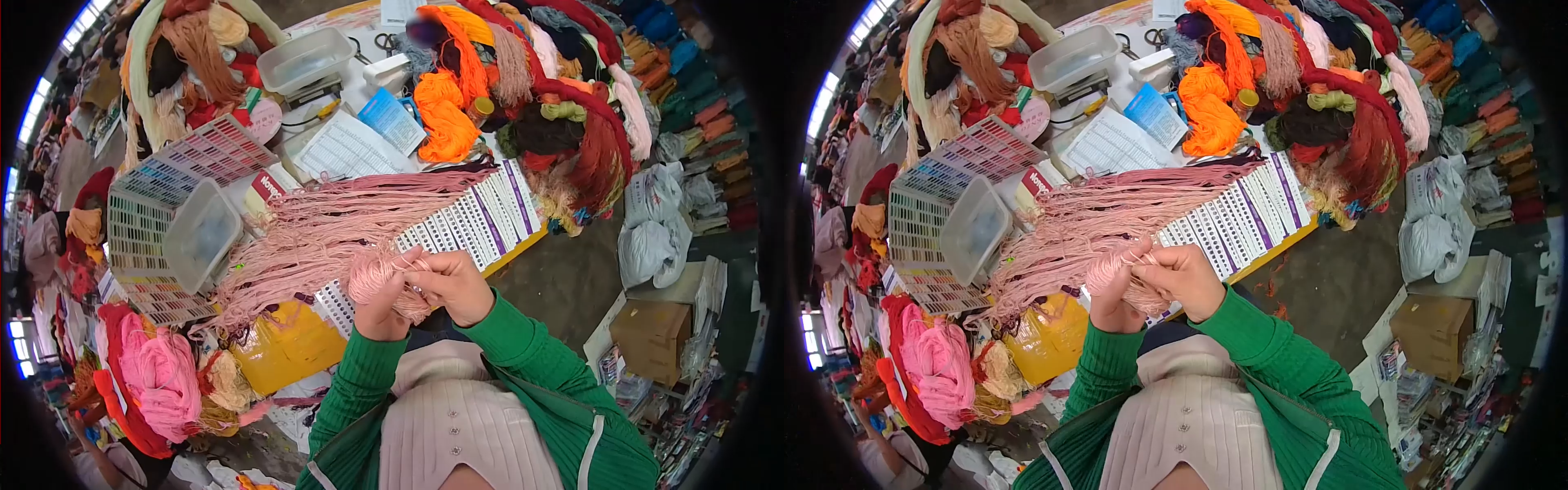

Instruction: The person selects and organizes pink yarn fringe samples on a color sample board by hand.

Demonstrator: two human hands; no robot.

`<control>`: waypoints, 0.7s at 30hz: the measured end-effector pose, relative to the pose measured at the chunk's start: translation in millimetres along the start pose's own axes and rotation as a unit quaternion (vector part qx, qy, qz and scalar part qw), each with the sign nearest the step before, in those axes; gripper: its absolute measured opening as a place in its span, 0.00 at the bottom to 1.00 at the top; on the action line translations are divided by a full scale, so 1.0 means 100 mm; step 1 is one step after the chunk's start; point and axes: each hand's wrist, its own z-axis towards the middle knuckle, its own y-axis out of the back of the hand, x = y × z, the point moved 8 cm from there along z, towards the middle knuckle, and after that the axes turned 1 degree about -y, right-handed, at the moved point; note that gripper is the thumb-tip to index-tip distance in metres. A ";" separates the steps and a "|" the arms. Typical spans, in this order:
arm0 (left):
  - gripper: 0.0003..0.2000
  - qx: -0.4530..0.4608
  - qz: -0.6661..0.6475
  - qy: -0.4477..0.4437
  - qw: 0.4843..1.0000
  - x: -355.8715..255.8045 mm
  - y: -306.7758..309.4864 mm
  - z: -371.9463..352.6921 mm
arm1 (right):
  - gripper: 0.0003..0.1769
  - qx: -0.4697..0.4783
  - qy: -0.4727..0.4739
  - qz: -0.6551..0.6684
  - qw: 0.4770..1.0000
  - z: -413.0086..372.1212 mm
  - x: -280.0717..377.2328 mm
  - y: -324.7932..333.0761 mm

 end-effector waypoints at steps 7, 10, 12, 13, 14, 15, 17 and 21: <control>0.17 -0.076 -0.008 0.017 0.997 0.23 0.12 0.09 | 0.07 0.008 -0.041 0.061 0.997 0.05 0.03 0.17; 0.16 -0.142 0.002 -0.006 0.990 0.34 0.19 0.15 | 0.06 0.032 -0.055 0.072 0.995 0.10 0.09 0.29; 0.18 -0.148 0.074 -0.053 0.985 0.34 0.20 0.24 | 0.05 0.060 -0.038 0.069 0.995 0.14 0.15 0.40; 0.18 -0.142 0.047 -0.034 0.988 0.41 0.19 0.30 | 0.05 0.062 -0.035 0.074 0.995 0.14 0.20 0.46; 0.19 -0.136 0.020 -0.015 0.990 0.49 0.16 0.35 | 0.04 0.089 -0.048 0.076 0.992 0.16 0.17 0.54; 0.21 -0.113 -0.029 -0.020 0.993 0.54 0.10 0.40 | 0.03 0.108 -0.079 0.117 0.984 0.17 0.13 0.61; 0.16 -0.118 -0.004 -0.015 0.993 0.59 0.02 0.50 | 0.03 0.137 -0.137 0.183 0.964 0.18 0.12 0.72; 0.19 -0.124 -0.027 0.042 0.991 0.82 0.20 0.66 | 0.02 0.063 0.012 0.046 0.997 0.31 0.34 1.31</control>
